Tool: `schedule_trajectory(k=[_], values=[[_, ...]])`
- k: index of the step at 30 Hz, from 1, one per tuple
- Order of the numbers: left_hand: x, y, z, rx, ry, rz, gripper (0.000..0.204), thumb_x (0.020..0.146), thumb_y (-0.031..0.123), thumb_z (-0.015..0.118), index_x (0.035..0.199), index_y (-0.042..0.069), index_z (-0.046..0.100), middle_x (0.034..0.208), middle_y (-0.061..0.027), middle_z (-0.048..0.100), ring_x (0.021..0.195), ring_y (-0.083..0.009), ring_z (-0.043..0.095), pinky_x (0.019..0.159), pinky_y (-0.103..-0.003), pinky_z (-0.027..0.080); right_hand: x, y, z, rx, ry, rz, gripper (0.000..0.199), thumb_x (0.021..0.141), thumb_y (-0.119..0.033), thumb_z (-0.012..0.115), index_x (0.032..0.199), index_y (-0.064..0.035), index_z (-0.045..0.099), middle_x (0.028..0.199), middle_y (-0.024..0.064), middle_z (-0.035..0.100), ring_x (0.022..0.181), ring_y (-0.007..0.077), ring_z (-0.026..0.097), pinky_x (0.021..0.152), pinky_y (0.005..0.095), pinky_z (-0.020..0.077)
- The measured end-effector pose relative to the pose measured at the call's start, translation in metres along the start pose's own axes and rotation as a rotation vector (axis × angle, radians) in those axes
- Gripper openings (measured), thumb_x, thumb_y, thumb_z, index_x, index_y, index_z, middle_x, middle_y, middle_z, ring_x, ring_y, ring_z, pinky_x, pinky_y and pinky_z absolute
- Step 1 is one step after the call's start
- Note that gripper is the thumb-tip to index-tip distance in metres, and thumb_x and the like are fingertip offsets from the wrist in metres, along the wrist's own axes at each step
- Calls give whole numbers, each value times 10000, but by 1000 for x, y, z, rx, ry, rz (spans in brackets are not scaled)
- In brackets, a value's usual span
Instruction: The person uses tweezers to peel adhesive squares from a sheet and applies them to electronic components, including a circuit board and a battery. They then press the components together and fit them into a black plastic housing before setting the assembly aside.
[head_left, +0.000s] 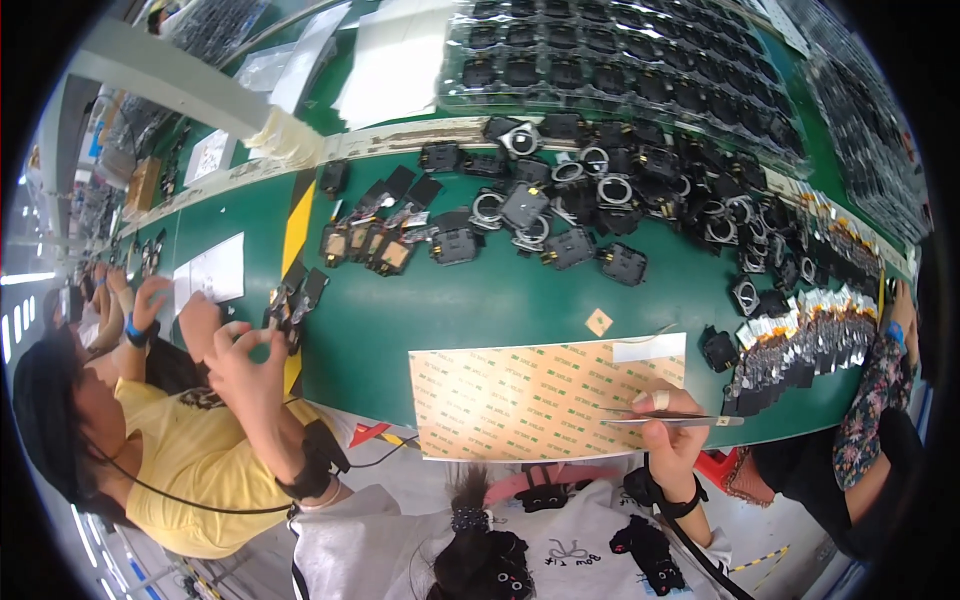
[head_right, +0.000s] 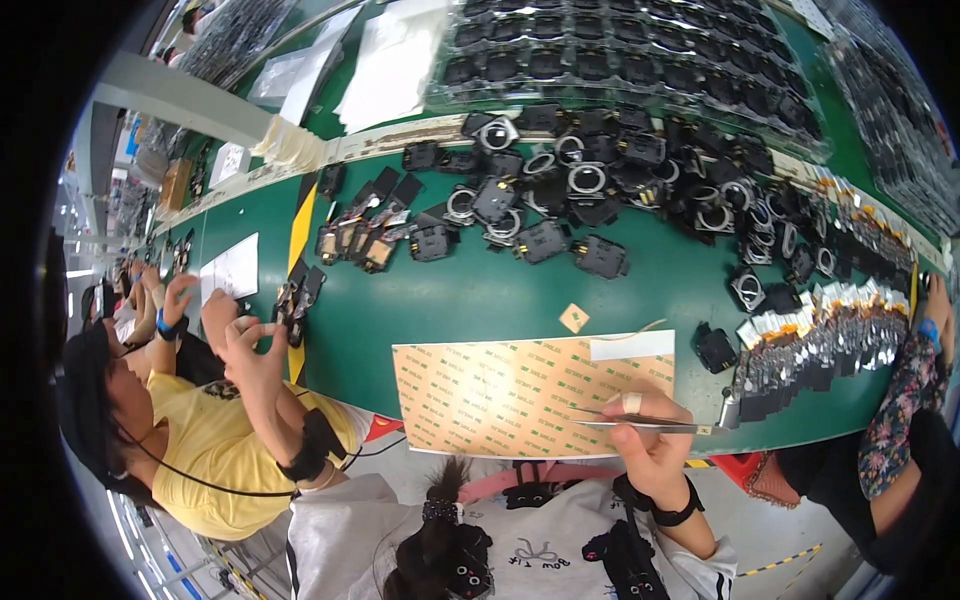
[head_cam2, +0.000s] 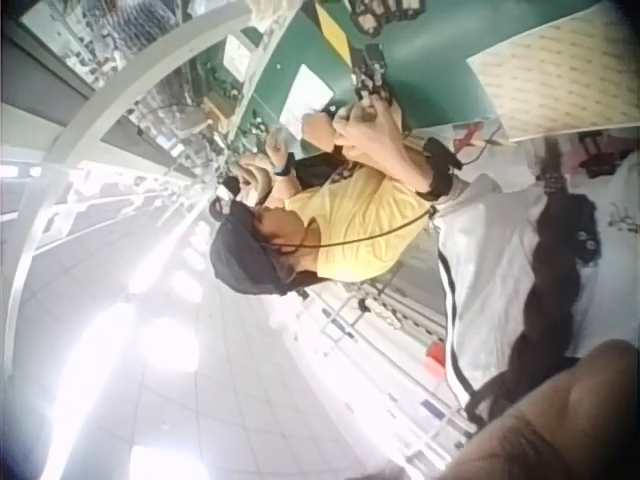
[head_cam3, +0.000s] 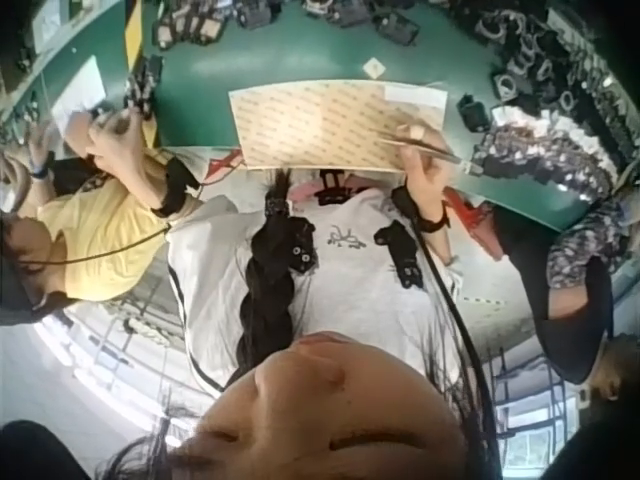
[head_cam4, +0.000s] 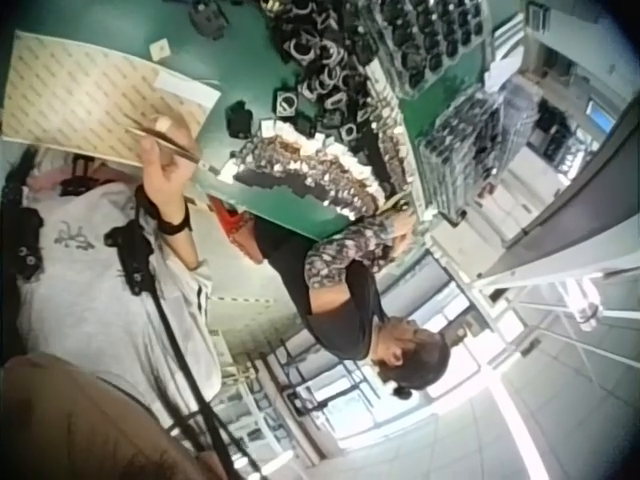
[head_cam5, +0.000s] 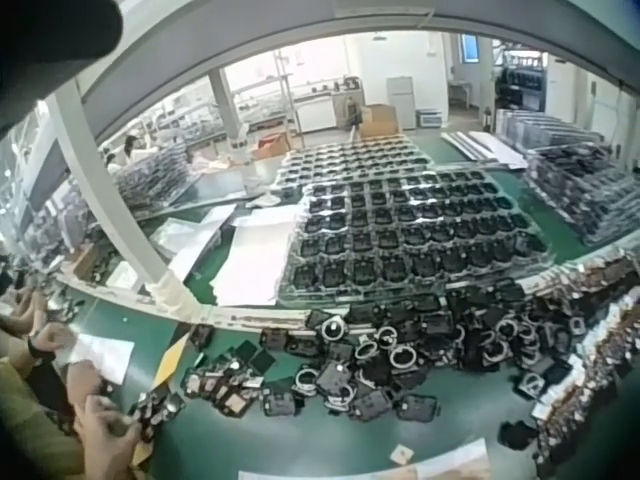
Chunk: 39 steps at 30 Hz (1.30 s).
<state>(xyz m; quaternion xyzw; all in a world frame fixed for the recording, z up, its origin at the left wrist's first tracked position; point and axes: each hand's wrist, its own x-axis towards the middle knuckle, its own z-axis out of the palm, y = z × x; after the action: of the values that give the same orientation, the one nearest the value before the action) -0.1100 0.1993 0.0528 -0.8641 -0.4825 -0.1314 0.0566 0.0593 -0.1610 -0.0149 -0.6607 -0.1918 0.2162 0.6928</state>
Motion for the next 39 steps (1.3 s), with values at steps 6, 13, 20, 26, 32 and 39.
schedule_trajectory(k=[6,13,20,26,32,39], values=[[-40,75,-41,-609,-176,289,136,678,-54,598,801,-16,554,865,-109,537,768,-262,476,715,-310,391,3,-9,9,270,104,53,227,848,-160,554,971,27,513,879,105,569,777,147,555,658,270,467],[-96,210,-34,-825,-622,721,267,671,-67,585,921,0,522,913,-142,547,837,-316,512,728,-347,412,3,-25,-24,176,281,54,219,887,-180,499,966,24,503,786,88,574,664,127,546,603,241,444],[-93,297,-17,-839,-549,1083,388,657,-62,589,1033,-2,509,1010,-154,524,927,-340,490,784,-396,402,-18,-18,-44,221,258,142,168,910,-102,423,989,45,434,825,125,553,730,234,621,626,304,515],[-96,330,5,-758,-542,1202,341,638,-42,618,970,25,570,920,-117,571,890,-282,528,771,-361,405,-29,-11,-44,182,182,161,188,892,-59,445,1029,69,438,1015,130,498,936,232,574,815,365,500],[-64,296,-36,-1229,-704,767,169,700,-112,551,829,-16,602,807,-85,530,769,-197,573,655,-284,445,-20,-30,-46,60,190,220,151,879,-31,460,1004,52,468,822,91,554,696,126,576,579,228,475],[-81,220,-12,-1688,-871,153,353,722,-144,401,1020,12,508,852,-62,473,670,-154,533,748,-287,488,29,-37,-29,21,8,211,120,872,-41,485,967,33,487,712,59,562,604,99,571,489,198,445]])
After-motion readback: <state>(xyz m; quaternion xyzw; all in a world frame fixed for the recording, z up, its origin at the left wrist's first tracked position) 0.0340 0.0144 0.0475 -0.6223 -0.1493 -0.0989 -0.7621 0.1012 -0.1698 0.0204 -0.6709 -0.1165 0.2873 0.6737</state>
